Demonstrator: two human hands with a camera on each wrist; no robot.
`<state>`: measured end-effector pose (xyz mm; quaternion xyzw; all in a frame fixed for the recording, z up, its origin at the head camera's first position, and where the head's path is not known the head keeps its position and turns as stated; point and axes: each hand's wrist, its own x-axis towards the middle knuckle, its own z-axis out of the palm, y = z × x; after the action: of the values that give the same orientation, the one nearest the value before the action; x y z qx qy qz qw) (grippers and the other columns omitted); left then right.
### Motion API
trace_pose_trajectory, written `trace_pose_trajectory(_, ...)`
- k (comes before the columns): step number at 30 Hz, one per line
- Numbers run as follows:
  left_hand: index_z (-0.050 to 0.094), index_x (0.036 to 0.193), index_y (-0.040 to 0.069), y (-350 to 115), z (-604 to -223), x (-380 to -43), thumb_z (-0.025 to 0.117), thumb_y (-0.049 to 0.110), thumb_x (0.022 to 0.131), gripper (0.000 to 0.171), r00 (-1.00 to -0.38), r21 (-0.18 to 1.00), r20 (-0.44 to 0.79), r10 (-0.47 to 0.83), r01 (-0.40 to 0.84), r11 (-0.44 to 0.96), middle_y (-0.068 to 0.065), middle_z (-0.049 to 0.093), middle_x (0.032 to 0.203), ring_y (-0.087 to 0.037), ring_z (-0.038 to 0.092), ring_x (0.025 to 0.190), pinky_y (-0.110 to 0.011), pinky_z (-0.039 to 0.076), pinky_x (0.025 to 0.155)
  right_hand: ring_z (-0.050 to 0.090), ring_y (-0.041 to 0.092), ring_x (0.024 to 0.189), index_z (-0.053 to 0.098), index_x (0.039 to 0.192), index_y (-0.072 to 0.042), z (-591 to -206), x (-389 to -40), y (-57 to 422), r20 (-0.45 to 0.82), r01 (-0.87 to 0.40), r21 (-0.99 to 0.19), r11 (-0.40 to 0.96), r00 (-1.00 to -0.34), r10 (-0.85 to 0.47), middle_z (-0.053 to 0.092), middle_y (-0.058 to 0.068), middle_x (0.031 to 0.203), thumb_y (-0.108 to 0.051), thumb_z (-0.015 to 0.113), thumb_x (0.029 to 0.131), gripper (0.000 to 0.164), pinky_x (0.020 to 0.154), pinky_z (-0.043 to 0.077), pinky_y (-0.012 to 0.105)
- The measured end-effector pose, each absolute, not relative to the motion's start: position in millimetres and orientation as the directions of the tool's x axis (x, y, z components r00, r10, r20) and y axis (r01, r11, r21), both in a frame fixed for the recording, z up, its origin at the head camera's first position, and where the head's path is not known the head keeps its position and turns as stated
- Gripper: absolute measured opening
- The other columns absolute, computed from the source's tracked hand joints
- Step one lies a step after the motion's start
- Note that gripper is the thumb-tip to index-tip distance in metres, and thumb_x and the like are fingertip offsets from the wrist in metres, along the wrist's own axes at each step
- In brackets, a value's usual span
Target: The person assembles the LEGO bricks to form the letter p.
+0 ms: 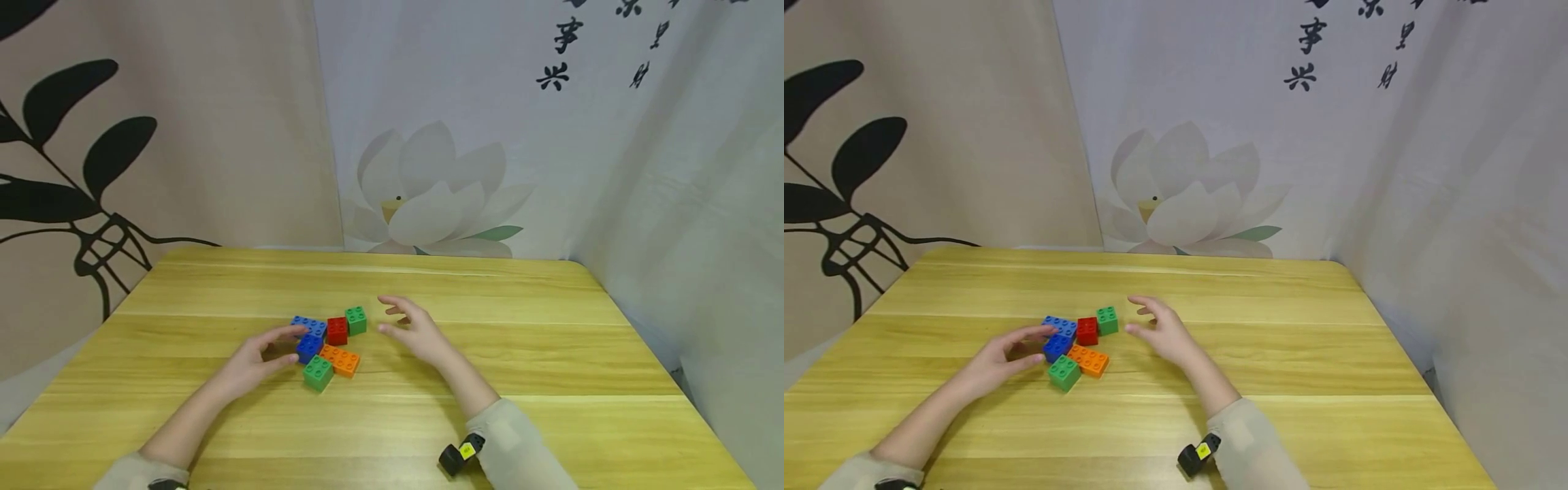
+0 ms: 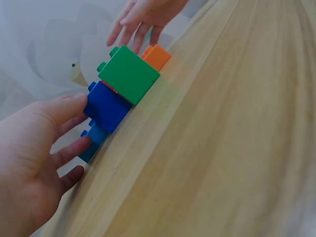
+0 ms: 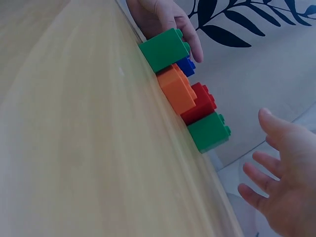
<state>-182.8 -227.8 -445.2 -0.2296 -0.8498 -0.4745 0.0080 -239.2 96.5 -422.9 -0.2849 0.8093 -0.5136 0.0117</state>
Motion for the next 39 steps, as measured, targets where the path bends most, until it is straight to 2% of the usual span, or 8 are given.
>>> trace_pose_trajectory(6, 0.053, 0.136, 0.013, -226.9, -446.6, -184.6, 0.065, 0.022, 0.092, 0.046, -0.896, 0.81, 0.221, 0.384, 0.388, 0.44, -0.005, 0.058, 0.128, -0.026, 0.054, 0.114, -0.034, 0.044, 0.089, 0.051, 0.035, 0.116, 0.044, 0.14, -0.002, -428.3, -244.9, 85.3, 0.215, -0.394, -0.878, 0.273, -0.833, -0.51, 0.045, 0.016, 0.141, -0.01, 0.064, 0.092, 0.053, 0.092, 0.042, 0.049)
trace_pose_trajectory(10, 0.054, 0.135, 0.013, -226.5, -447.5, -185.5, 0.066, 0.021, 0.092, 0.046, -0.901, 0.806, 0.215, 0.377, 0.382, 0.452, -0.004, 0.058, 0.128, -0.025, 0.054, 0.114, -0.035, 0.044, 0.089, 0.052, 0.039, 0.112, 0.044, 0.14, 0.002, -418.6, -241.1, 78.5, 0.184, -0.373, -0.887, 0.272, -0.826, -0.532, 0.044, 0.021, 0.141, -0.005, 0.062, 0.093, 0.051, 0.089, 0.045, 0.047)
trace_pose_trajectory(16, 0.054, 0.135, 0.012, -224.3, -448.1, -186.4, 0.066, 0.021, 0.092, 0.046, -0.911, 0.813, 0.193, 0.364, 0.356, 0.461, -0.008, 0.058, 0.129, -0.029, 0.053, 0.115, -0.048, 0.041, 0.092, 0.056, 0.025, 0.101, 0.046, 0.14, -0.003, -435.1, -255.0, 71.9, 0.165, -0.358, -0.882, 0.306, -0.843, -0.511, 0.049, 0.011, 0.138, -0.009, 0.065, 0.092, 0.052, 0.08, 0.049, 0.034)
trace_pose_trajectory(19, 0.055, 0.135, 0.012, -223.4, -447.6, -185.8, 0.066, 0.02, 0.092, 0.045, -0.915, 0.817, 0.185, 0.359, 0.346, 0.462, -0.01, 0.057, 0.129, -0.03, 0.053, 0.115, -0.05, 0.04, 0.092, 0.056, 0.02, 0.098, 0.047, 0.14, -0.007, -439.1, -260.6, 69.1, 0.136, -0.338, -0.878, 0.34, -0.856, -0.499, 0.051, 0.006, 0.138, -0.012, 0.066, 0.092, 0.052, 0.078, 0.049, 0.031)
trace_pose_trajectory(25, 0.056, 0.134, 0.011, -223.0, -447.4, -185.3, 0.065, 0.019, 0.092, 0.043, -0.921, 0.816, 0.178, 0.348, 0.335, 0.471, -0.011, 0.057, 0.129, -0.032, 0.053, 0.116, -0.052, 0.04, 0.093, 0.054, 0.019, 0.089, 0.049, 0.139, -0.008, -440.9, -265.5, 65.3, 0.119, -0.329, -0.873, 0.361, -0.859, -0.497, 0.052, 0.006, 0.136, -0.013, 0.066, 0.091, 0.051, 0.068, 0.046, 0.028)
trace_pose_trajectory(29, 0.056, 0.133, 0.01, -222.6, -446.7, -184.3, 0.066, 0.018, 0.092, 0.043, -0.924, 0.82, 0.172, 0.341, 0.327, 0.47, -0.012, 0.058, 0.128, -0.033, 0.052, 0.116, -0.054, 0.038, 0.094, 0.054, 0.021, 0.087, 0.05, 0.138, -0.008, -443.4, -268.6, 63.5, 0.126, -0.336, -0.871, 0.358, -0.858, -0.498, 0.054, 0.008, 0.135, -0.013, 0.067, 0.091, 0.05, 0.068, 0.045, 0.029)
trace_pose_trajectory(34, 0.057, 0.133, 0.01, -223.1, -447.8, -184.1, 0.066, 0.018, 0.091, 0.043, -0.927, 0.816, 0.174, 0.331, 0.324, 0.479, -0.011, 0.059, 0.126, -0.031, 0.054, 0.114, -0.052, 0.04, 0.093, 0.056, 0.019, 0.086, 0.052, 0.137, -0.01, -445.7, -271.3, 61.1, 0.114, -0.326, -0.872, 0.364, -0.861, -0.496, 0.057, 0.008, 0.13, -0.01, 0.067, 0.09, 0.049, 0.069, 0.047, 0.027)
trace_pose_trajectory(39, 0.057, 0.132, 0.01, -223.7, -449.9, -185.0, 0.067, 0.017, 0.091, 0.043, -0.926, 0.812, 0.185, 0.33, 0.333, 0.48, -0.009, 0.061, 0.122, -0.028, 0.055, 0.11, -0.044, 0.043, 0.09, 0.057, 0.016, 0.079, 0.055, 0.135, -0.012, -446.8, -272.0, 58.7, 0.09, -0.304, -0.872, 0.383, -0.87, -0.485, 0.059, 0.006, 0.126, -0.01, 0.068, 0.09, 0.047, 0.063, 0.048, 0.026)
